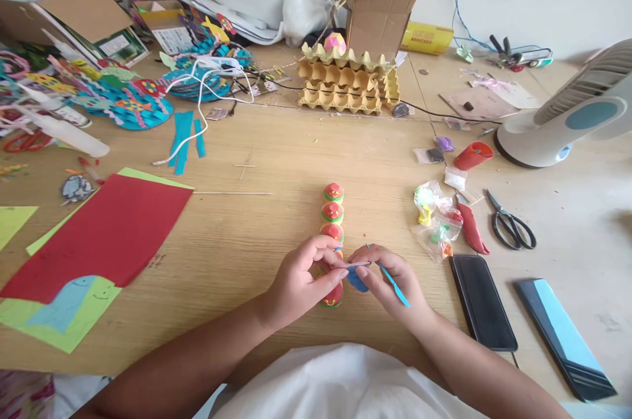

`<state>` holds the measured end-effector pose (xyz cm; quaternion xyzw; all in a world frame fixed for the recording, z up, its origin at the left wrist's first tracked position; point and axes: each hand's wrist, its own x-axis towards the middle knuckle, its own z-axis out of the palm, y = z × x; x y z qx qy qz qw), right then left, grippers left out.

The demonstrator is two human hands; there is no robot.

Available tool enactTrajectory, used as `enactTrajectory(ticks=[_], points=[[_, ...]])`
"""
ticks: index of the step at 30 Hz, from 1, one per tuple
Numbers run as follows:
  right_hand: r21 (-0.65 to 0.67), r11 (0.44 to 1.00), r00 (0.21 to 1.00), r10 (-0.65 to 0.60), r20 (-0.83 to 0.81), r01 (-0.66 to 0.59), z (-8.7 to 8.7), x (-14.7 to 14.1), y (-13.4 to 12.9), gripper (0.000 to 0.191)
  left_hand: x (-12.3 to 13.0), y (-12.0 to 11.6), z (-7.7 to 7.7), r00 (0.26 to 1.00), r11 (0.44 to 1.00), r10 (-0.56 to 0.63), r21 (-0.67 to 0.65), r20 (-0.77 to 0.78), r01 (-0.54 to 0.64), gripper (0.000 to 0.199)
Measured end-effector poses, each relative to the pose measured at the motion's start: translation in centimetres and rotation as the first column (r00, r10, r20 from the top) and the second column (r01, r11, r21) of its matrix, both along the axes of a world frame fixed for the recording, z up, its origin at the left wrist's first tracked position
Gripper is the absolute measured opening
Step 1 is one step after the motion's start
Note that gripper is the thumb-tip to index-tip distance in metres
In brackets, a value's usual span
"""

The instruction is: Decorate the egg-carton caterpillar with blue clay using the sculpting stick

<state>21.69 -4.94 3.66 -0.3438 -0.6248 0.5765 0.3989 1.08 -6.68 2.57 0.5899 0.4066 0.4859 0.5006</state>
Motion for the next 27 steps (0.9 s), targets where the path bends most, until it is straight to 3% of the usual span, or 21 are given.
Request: enactTrajectory(ticks=[5,9,11,14,17,19,21,23,27], points=[[0.027,0.999,1.000,0.019,0.009,-0.020,0.2,0.6,0.5,0.016,-0.1,0.0,-0.1,0.999,0.999,-0.032,-0.016,0.039,0.032,0.038],[0.064,0.998,0.965,-0.004,0.262,-0.013,1.0,2.5,2.3,0.020,-0.6,0.6,-0.3,0.996,0.999,0.032,-0.042,0.080,-0.029,0.041],[0.153,0.986,0.878,-0.019,0.478,-0.062,1.3,3.6,3.3,0.022,-1.1,1.0,-0.5,0.987,0.991,0.107,-0.091,0.117,-0.097,0.031],[0.243,0.951,0.711,-0.035,0.702,-0.193,1.0,4.7,4.6,0.019,-1.7,1.6,-0.8,0.974,0.969,0.162,-0.215,0.161,-0.125,0.031],[0.398,0.899,0.550,-0.242,0.800,-0.184,0.3,5.1,5.1,0.016,-1.9,1.9,-0.8,0.957,0.947,0.182,-0.303,0.225,-0.109,0.036],[0.543,0.828,0.497,-0.416,0.762,-0.139,0.0,5.0,5.0,0.018,-1.9,1.9,-0.6,0.950,0.944,0.172,-0.319,0.262,-0.083,0.041],[0.669,0.738,0.549,-0.526,0.649,-0.084,0.1,4.6,4.5,0.019,-1.9,1.8,-0.2,0.940,0.941,0.150,-0.335,0.308,-0.040,0.049],[0.747,0.665,0.687,-0.534,0.492,-0.017,0.7,3.7,3.7,0.019,-1.8,1.7,0.1,0.924,0.927,0.113,-0.372,0.366,0.034,0.057],[0.784,0.621,0.855,-0.415,0.310,0.017,2.0,1.4,1.5,0.034,-2.1,1.5,0.4,0.883,0.879,-0.070,-0.390,0.465,0.275,0.070]])
